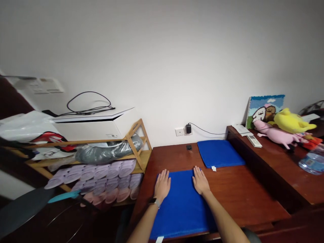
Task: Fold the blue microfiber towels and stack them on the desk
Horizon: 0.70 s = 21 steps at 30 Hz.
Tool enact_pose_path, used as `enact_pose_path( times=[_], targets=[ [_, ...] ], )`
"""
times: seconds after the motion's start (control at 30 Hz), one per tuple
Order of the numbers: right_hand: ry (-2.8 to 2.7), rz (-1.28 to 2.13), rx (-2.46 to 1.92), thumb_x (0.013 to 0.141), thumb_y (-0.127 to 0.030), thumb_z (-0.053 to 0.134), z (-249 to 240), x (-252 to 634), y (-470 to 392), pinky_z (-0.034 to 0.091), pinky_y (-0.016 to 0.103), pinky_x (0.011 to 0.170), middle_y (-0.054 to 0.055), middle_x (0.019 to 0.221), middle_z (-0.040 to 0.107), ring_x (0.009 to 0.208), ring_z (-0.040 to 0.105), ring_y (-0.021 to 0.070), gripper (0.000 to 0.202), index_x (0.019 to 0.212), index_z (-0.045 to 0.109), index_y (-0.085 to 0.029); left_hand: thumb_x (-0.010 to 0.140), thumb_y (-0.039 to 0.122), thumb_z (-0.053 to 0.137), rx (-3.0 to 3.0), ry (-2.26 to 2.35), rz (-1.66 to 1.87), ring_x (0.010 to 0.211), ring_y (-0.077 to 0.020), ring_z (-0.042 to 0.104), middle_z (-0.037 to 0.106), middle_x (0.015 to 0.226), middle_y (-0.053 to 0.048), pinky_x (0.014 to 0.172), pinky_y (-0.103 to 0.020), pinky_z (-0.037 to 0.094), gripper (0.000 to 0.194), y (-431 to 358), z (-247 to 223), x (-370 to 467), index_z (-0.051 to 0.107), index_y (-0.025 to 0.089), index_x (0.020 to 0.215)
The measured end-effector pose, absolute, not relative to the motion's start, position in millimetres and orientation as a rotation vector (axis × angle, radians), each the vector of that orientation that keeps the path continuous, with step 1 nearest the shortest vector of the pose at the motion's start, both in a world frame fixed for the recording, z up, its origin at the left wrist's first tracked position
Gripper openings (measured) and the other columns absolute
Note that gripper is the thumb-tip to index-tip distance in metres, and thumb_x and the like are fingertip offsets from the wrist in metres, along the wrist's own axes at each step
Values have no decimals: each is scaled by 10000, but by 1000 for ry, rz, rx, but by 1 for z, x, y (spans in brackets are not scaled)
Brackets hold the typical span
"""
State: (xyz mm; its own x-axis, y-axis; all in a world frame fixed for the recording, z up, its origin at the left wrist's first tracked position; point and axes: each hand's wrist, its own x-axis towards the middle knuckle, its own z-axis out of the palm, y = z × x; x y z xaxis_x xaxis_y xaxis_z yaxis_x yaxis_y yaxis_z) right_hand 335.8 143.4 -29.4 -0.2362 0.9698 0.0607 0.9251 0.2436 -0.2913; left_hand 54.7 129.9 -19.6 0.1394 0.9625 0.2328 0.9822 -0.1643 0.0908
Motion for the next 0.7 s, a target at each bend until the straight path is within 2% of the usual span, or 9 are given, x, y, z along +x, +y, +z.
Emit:
enact_pose_path(
  times=[0.17, 0.27, 0.37, 0.53, 0.7],
  targets=[
    [-2371, 323, -1782, 1063, -413, 185, -36, 333, 139, 167, 434, 1319, 116, 1734, 225, 1618, 189, 229, 680, 1654, 264, -87, 1100, 386, 232, -2617, -1679, -431, 1559, -208, 369, 457, 1661, -62, 1292, -446, 303, 562, 133, -30, 159, 456, 232, 1592],
    [-2369, 324, -1770, 1062, -402, 190, -40, 334, 140, 166, 438, 1321, 108, 1732, 223, 1619, 185, 228, 674, 1654, 261, -88, 1103, 399, 212, -2614, -1716, -408, 1557, -219, 375, 447, 1663, -66, 1282, -457, 323, 575, 135, -39, 171, 421, 232, 1611],
    [-2320, 317, -1782, 1072, -441, 165, -43, 334, 142, 174, 433, 1320, 100, 1730, 238, 1613, 207, 222, 681, 1658, 258, -108, 1097, 418, 224, -2500, -1871, -352, 1567, -261, 354, 404, 1680, -95, 1280, -505, 315, 593, 137, -43, 118, 401, 205, 1621],
    [-2298, 296, -1781, 1076, -452, 166, -50, 333, 143, 179, 434, 1320, 95, 1730, 258, 1614, 205, 221, 679, 1659, 258, -116, 1091, 403, 242, -2287, -2065, -267, 1561, -272, 364, 393, 1679, -133, 1270, -504, 325, 606, 131, -41, -1, 379, 154, 1626],
    [-2308, 316, -1786, 1074, -453, 196, -47, 335, 146, 194, 447, 1317, 102, 1727, 262, 1610, 216, 228, 672, 1657, 270, -127, 1093, 391, 247, -2285, -2044, -303, 1550, -258, 386, 427, 1660, -143, 1268, -496, 333, 603, 127, -35, -23, 361, 148, 1632]
  ],
)
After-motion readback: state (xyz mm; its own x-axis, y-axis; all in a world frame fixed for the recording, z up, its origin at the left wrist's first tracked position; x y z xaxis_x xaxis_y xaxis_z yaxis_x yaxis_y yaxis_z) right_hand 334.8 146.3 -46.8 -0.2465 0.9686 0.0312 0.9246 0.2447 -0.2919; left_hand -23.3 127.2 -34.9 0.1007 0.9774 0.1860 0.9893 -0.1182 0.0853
